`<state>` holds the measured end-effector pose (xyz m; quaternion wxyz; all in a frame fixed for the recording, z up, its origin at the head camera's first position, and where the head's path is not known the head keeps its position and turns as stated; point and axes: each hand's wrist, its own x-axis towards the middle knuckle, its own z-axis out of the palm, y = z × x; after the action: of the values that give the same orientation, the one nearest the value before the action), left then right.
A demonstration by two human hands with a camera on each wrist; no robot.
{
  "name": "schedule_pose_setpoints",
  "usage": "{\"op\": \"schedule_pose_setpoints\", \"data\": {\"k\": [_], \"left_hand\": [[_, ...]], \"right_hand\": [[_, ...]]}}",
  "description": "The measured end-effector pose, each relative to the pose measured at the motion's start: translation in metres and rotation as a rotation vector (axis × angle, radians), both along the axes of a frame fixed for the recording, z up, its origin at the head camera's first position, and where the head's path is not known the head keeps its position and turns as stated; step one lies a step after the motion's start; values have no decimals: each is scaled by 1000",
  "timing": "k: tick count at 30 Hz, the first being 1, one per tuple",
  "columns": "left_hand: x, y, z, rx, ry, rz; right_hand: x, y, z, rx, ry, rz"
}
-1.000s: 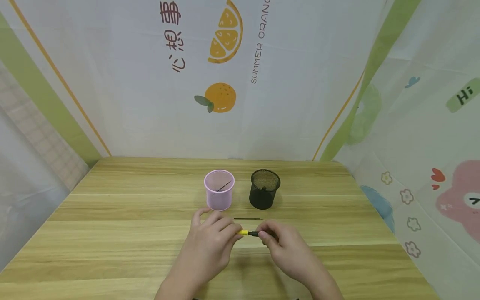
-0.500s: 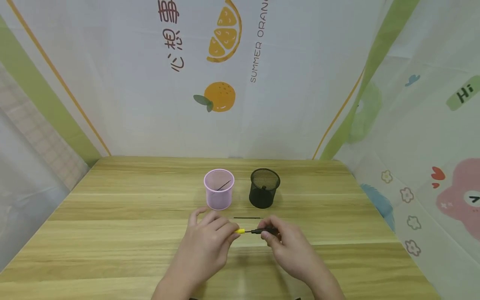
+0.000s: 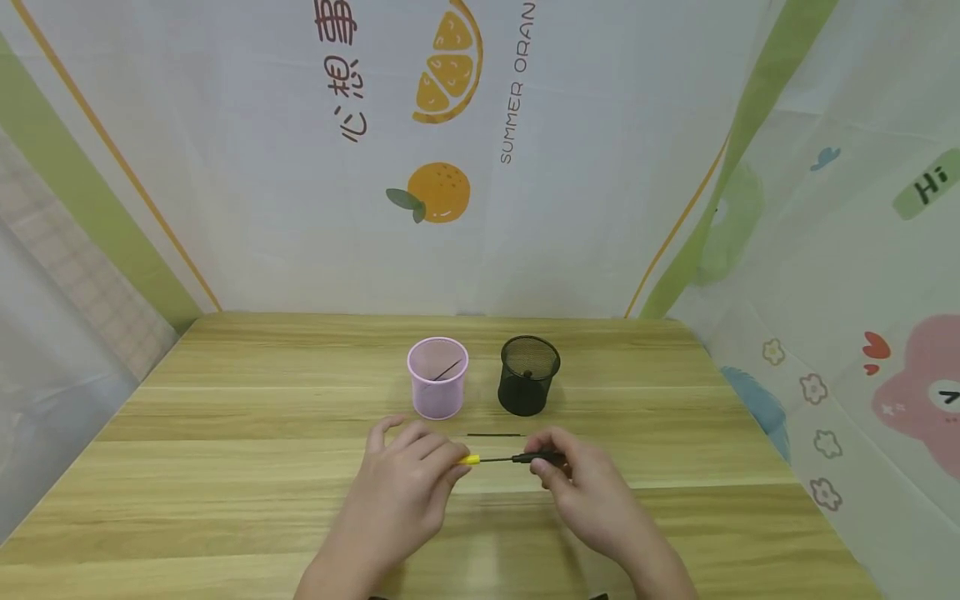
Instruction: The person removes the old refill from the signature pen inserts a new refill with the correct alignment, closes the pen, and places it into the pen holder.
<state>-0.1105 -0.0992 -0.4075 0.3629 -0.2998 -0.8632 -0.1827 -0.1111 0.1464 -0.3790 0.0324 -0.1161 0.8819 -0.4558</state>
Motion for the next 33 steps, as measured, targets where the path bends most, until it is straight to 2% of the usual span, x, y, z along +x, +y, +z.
{"op": "schedule_pose_setpoints", "data": {"k": [8,22,33], "left_hand": [[1,-4,-1,22,-17,14],[6,-3,3,70,-129,56],[5,-8,4,56,-198,91]], "right_hand": [[0,4,1,-7,-12,-22],[0,8,1,-40,-28,-33],[-1,10,0,-41,-39,-36]]}}
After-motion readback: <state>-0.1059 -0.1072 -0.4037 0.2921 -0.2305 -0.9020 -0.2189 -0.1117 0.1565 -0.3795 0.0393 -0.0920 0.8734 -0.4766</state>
